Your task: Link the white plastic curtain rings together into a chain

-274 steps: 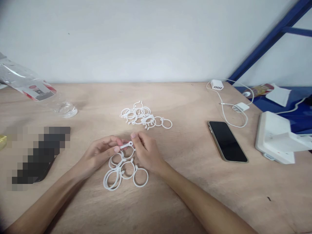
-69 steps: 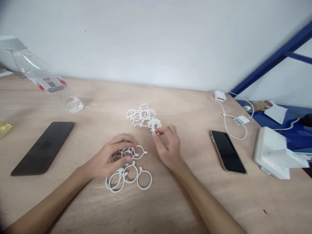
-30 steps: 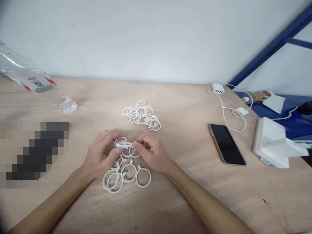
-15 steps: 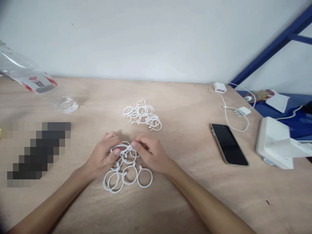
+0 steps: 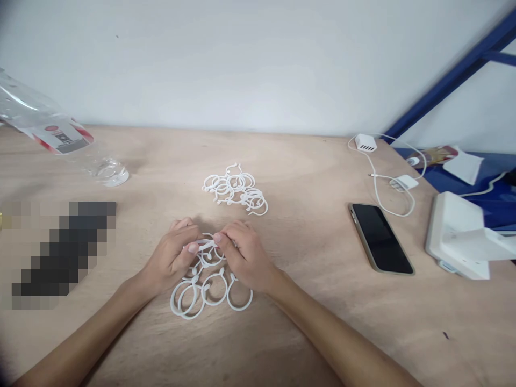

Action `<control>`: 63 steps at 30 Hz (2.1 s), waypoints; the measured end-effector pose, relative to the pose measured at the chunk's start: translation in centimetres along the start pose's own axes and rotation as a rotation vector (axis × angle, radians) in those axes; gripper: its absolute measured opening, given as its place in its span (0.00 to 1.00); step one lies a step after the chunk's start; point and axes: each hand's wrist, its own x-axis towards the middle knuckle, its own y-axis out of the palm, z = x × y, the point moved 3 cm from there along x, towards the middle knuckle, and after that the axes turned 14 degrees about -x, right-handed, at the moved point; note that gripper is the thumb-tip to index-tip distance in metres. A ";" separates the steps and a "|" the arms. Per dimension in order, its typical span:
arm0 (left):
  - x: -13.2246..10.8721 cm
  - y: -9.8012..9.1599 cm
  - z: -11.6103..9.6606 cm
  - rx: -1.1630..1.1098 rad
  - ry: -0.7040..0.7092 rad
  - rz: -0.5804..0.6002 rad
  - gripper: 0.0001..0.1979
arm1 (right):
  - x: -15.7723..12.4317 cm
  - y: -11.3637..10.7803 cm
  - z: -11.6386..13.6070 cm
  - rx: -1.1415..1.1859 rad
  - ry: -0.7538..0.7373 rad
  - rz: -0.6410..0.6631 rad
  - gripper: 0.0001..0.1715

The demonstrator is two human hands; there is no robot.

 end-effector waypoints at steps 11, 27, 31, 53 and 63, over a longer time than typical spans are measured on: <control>0.0 0.1 0.0 -0.042 -0.026 0.034 0.31 | 0.0 0.0 0.2 0.008 -0.002 -0.014 0.20; 0.0 -0.3 0.4 -0.012 -0.022 -0.048 0.28 | 1.0 -5.1 -6.4 -0.317 0.274 -0.519 0.12; 0.1 -0.2 0.4 -0.006 -0.024 -0.038 0.29 | 1.5 -4.2 -6.6 -0.502 0.161 -0.356 0.19; 0.0 0.0 0.0 0.132 -0.048 0.019 0.13 | 0.5 -4.9 -5.7 -0.292 0.310 -0.641 0.17; -0.2 0.2 -0.3 0.212 -0.021 0.031 0.11 | 1.5 -7.4 -5.1 -0.179 0.450 -0.301 0.16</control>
